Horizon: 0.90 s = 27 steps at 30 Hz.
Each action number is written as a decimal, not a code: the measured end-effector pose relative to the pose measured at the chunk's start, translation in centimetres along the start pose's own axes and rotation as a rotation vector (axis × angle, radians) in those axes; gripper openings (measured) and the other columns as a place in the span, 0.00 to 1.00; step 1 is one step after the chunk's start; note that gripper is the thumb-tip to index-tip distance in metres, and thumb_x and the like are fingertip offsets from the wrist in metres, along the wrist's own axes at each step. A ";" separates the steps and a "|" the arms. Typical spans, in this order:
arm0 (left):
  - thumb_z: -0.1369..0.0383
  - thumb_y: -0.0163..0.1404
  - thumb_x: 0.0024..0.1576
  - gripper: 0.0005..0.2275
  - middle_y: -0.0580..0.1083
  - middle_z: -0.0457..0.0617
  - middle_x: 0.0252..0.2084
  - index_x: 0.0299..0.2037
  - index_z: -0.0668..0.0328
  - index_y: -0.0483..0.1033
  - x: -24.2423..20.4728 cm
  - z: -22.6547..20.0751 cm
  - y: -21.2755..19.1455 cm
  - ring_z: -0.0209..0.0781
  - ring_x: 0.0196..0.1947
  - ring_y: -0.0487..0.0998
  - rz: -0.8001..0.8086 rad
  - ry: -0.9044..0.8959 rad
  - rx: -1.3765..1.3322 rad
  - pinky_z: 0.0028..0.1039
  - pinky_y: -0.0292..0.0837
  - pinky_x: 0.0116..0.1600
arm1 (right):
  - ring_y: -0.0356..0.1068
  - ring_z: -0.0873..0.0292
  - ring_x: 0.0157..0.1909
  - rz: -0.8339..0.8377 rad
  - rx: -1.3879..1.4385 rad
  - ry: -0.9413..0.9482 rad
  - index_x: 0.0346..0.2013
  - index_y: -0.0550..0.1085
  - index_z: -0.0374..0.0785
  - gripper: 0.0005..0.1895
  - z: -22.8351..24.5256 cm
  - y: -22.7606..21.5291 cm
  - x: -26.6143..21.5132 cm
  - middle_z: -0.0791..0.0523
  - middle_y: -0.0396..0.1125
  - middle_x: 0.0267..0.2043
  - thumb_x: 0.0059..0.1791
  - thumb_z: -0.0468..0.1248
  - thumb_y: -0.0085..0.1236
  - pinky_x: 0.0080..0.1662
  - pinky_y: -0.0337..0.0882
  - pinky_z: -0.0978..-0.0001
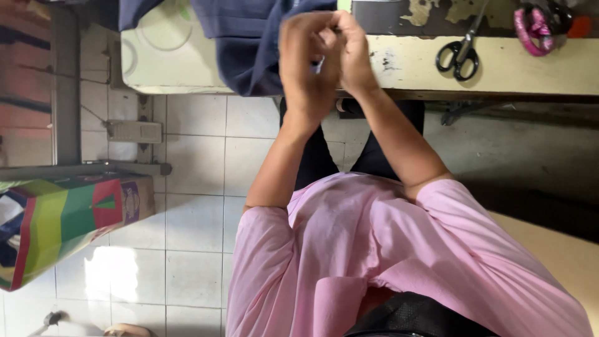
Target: Trimming loose threads from a blue garment using scissors at a workbench in a sewing factory.
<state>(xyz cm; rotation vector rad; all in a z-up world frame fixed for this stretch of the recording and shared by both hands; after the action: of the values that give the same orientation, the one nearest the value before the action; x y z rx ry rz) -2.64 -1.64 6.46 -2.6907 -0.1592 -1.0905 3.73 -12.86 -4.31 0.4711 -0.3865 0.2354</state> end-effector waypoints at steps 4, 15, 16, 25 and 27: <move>0.75 0.58 0.65 0.13 0.74 0.48 0.54 0.56 0.57 0.69 -2.2 -4.8 10.5 0.44 0.54 0.78 0.423 0.149 -0.252 0.30 0.82 0.57 | 0.58 0.70 0.33 -0.260 -0.618 0.003 0.39 0.70 0.45 0.05 1.9 -0.6 -0.2 0.65 0.61 0.31 0.56 0.41 0.52 0.39 0.60 0.78; 0.71 0.45 0.57 0.08 0.69 0.46 0.44 0.38 0.47 0.80 -9.4 2.2 31.6 0.46 0.46 0.71 0.813 0.302 0.544 0.45 0.74 0.38 | 0.59 0.67 0.34 -0.080 -0.476 -0.112 0.43 0.67 0.39 0.02 2.2 -0.1 -0.4 0.58 0.61 0.37 0.58 0.29 0.48 0.37 0.63 0.78; 0.71 0.45 0.57 0.08 0.69 0.46 0.44 0.38 0.47 0.80 -9.2 2.3 30.8 0.46 0.46 0.71 0.796 0.282 0.561 0.45 0.74 0.38 | 0.59 0.67 0.34 -0.053 -0.466 -0.104 0.43 0.67 0.39 0.02 2.1 0.1 -0.5 0.58 0.61 0.37 0.58 0.29 0.48 0.37 0.63 0.78; 0.75 0.50 0.58 0.11 0.73 0.45 0.34 0.48 0.50 0.69 -8.1 5.2 29.9 0.39 0.32 0.71 0.717 0.140 0.726 0.30 0.72 0.24 | 0.56 0.66 0.37 -0.117 -0.495 -0.178 0.41 0.65 0.41 0.02 3.0 -0.1 -0.8 0.60 0.58 0.37 0.57 0.34 0.48 0.43 0.62 0.75; 0.78 0.61 0.45 0.18 0.73 0.45 0.33 0.43 0.50 0.69 -8.0 5.7 30.3 0.40 0.31 0.75 0.735 0.137 0.696 0.34 0.75 0.24 | 0.56 0.66 0.37 -0.105 -0.438 -0.174 0.42 0.65 0.40 0.01 2.7 -0.3 -0.7 0.59 0.58 0.38 0.57 0.32 0.47 0.42 0.62 0.75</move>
<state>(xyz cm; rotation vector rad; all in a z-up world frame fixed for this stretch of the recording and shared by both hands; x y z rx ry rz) 1.13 -29.61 -8.31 -1.7992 0.3782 -0.7742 2.36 -14.54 -2.57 0.0795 -0.5656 0.0043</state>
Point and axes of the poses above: each hand's wrist, its own x-axis towards the middle knuckle, its own y-axis out of the palm, z = x × y, the point moved 6 cm from there along x, towards the middle knuckle
